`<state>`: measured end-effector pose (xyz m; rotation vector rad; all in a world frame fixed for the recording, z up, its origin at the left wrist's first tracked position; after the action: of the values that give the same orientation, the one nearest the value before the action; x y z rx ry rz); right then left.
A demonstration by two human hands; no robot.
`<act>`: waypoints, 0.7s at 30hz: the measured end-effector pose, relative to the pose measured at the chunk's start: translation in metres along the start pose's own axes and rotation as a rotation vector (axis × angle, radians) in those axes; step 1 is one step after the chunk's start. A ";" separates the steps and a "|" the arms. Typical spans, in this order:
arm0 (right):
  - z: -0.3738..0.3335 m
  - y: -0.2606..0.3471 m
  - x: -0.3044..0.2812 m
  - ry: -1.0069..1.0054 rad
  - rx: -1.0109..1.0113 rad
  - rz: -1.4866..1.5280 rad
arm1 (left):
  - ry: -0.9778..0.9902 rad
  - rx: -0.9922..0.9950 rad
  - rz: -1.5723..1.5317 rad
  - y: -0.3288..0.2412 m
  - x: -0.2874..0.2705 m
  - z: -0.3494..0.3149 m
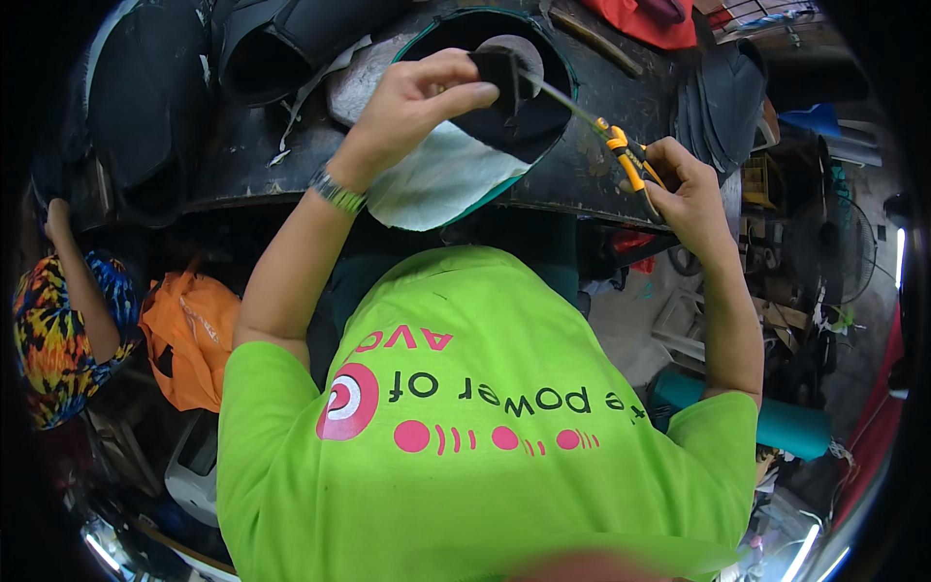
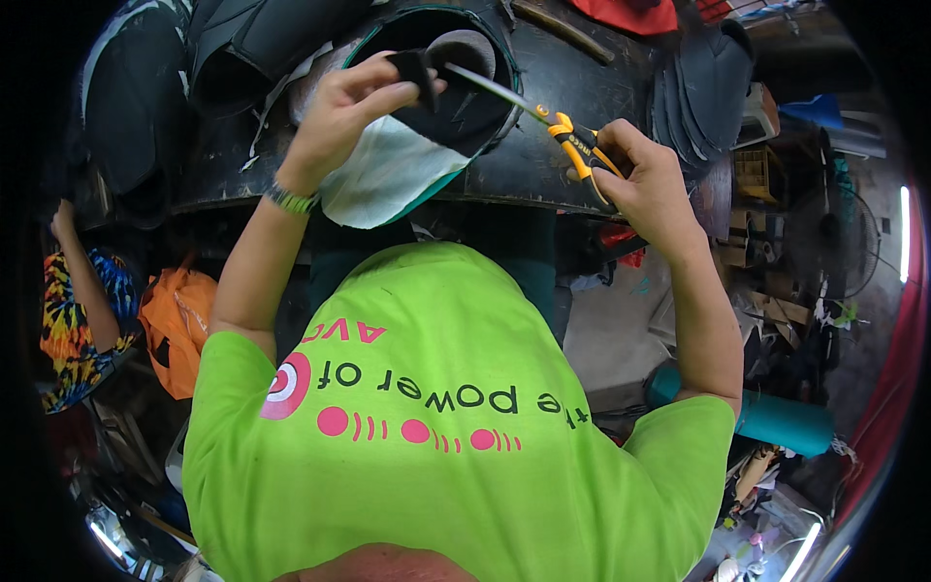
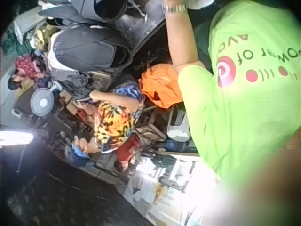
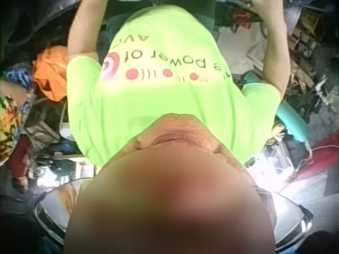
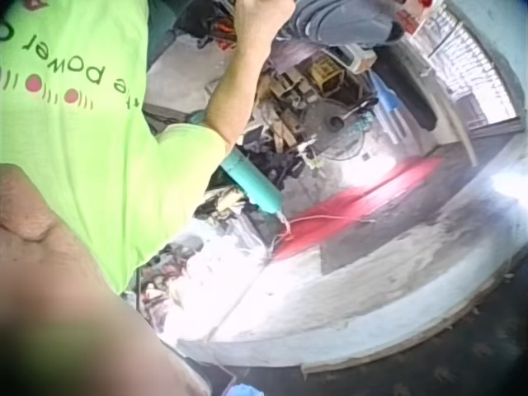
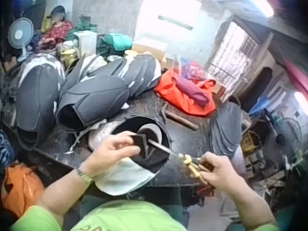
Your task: The person uses scissors to trim the edges of a black shoe upper, repeatedly rotating and repositioning the piece to cut along its perimeter. They remove excess material and continue trimming until the edges are shaped, then place the finished piece on a stack of similar parts.
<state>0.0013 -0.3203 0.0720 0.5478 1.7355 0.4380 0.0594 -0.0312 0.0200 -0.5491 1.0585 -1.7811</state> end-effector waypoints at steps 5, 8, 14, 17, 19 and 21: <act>0.008 -0.031 0.009 -0.018 0.046 0.543 | 0.227 0.123 -0.304 -0.054 0.001 -0.028; 0.024 -0.059 0.022 -0.109 0.165 0.690 | 0.311 -0.023 0.242 -0.058 0.015 -0.046; 0.053 -0.089 0.055 -0.128 0.326 0.552 | 0.423 0.003 0.906 -0.047 0.070 -0.060; 0.060 -0.085 0.054 -0.179 0.276 0.216 | 0.536 -0.081 1.135 -0.028 0.081 -0.057; 0.059 -0.089 0.055 -0.144 0.305 0.323 | 0.320 -0.016 0.892 -0.045 0.068 -0.051; 0.059 -0.091 0.053 -0.123 0.290 0.436 | 0.085 -0.046 0.439 -0.061 0.044 -0.047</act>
<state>0.0375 -0.3640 -0.0345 1.1505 1.5668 0.4465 -0.0255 -0.0410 0.0431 -0.2435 1.1773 -1.4056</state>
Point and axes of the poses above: each hand's wrist, its own z-axis towards the middle knuckle, its own x-axis out of the palm, y = z × x, the point moved 7 cm from there along z, towards the middle knuckle, and after that the axes turned 15 degrees about x, right-handed, at the moved point
